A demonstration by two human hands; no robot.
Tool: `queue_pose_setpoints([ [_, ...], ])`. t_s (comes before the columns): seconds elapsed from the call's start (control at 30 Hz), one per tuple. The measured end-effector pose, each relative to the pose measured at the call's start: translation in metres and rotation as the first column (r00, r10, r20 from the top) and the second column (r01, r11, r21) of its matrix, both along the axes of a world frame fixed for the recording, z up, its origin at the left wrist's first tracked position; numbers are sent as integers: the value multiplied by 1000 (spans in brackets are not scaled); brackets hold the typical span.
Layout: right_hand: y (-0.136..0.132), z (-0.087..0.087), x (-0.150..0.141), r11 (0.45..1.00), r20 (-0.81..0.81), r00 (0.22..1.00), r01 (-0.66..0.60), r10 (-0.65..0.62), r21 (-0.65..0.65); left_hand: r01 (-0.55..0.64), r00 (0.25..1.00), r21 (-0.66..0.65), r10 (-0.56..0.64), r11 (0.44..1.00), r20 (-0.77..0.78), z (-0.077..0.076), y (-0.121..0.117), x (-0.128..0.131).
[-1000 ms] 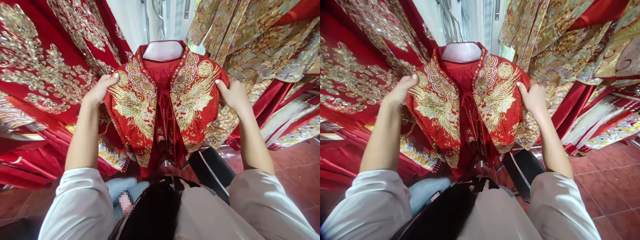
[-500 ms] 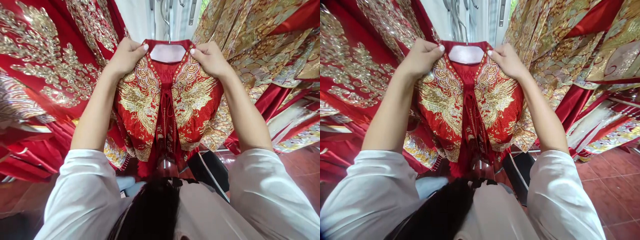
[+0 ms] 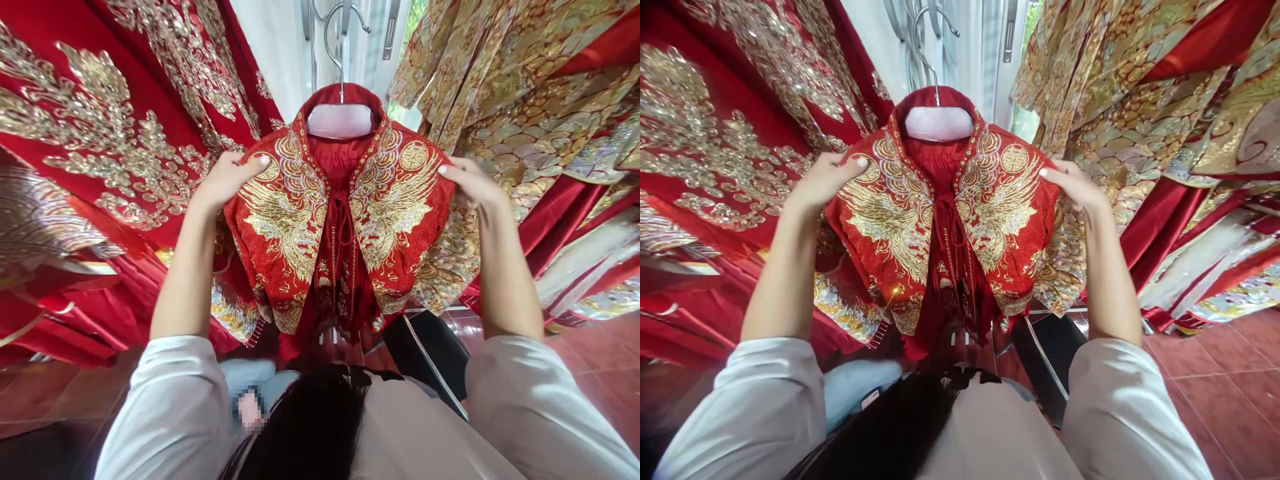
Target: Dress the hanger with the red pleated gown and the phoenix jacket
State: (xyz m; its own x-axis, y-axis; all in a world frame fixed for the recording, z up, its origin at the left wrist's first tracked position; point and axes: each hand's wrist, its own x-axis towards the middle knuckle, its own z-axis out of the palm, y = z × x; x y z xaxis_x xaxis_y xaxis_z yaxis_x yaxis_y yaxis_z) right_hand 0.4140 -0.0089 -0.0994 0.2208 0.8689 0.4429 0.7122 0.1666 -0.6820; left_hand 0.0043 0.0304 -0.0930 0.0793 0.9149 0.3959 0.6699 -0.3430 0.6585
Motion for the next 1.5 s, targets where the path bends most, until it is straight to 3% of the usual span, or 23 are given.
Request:
queue_pose_setpoints([
  [0.07,-9,-16,-14,990,10,998,52,-54,133,-247,964,201,261,948,-47,-9,-11,17],
  [0.13,-19,-30,-35,936,12,973,219,-231,276,-384,906,350,422,854,-36,-20,-21,36],
  [0.2,-32,-50,-61,837,1,920,356,-392,416,-400,897,412,441,819,-5,-39,-32,55],
  [0.27,-46,-80,-92,776,27,899,362,-437,516,-399,897,440,441,805,8,-71,-45,72],
  [0.3,-52,-98,-108,777,75,903,320,-424,542,-404,891,441,453,801,-6,-91,-53,80],
  [0.37,-61,-137,-135,841,222,922,167,-318,515,-396,884,404,462,825,-78,-132,-67,92],
  [0.43,-62,-171,-148,919,285,930,113,-231,377,-393,880,333,455,857,-133,-167,-79,97],
  [0.53,-57,-197,-141,952,199,957,157,-213,264,-340,914,255,382,905,-138,-195,-92,88],
  [0.67,-57,-201,-128,957,196,964,124,-178,262,-338,935,178,351,924,-43,-204,-105,66],
  [0.83,-50,-206,-134,924,271,907,238,-321,300,-435,900,128,432,891,48,-214,-107,55],
  [0.93,-39,-205,-124,934,184,940,235,-289,268,-496,868,128,492,859,62,-215,-107,49],
  [1.0,-42,-195,-119,945,62,970,212,-234,248,-513,857,140,515,847,24,-212,-112,47],
  [1.1,-71,-163,-130,935,-173,973,199,-153,292,-356,914,127,373,926,-160,-200,-133,59],
  [1.2,-105,-124,-161,931,-209,978,53,25,361,-103,925,71,122,992,-359,-185,-156,88],
  [1.3,-106,-104,-192,929,-119,974,-142,193,343,-23,883,-19,11,1000,-468,-173,-161,113],
  [1.43,-81,-118,-206,953,-8,972,-229,235,198,-122,875,-92,64,988,-479,-175,-137,117],
  [1.5,-86,-126,-196,940,27,956,-294,294,174,-139,889,-70,94,988,-448,-182,-123,110],
])
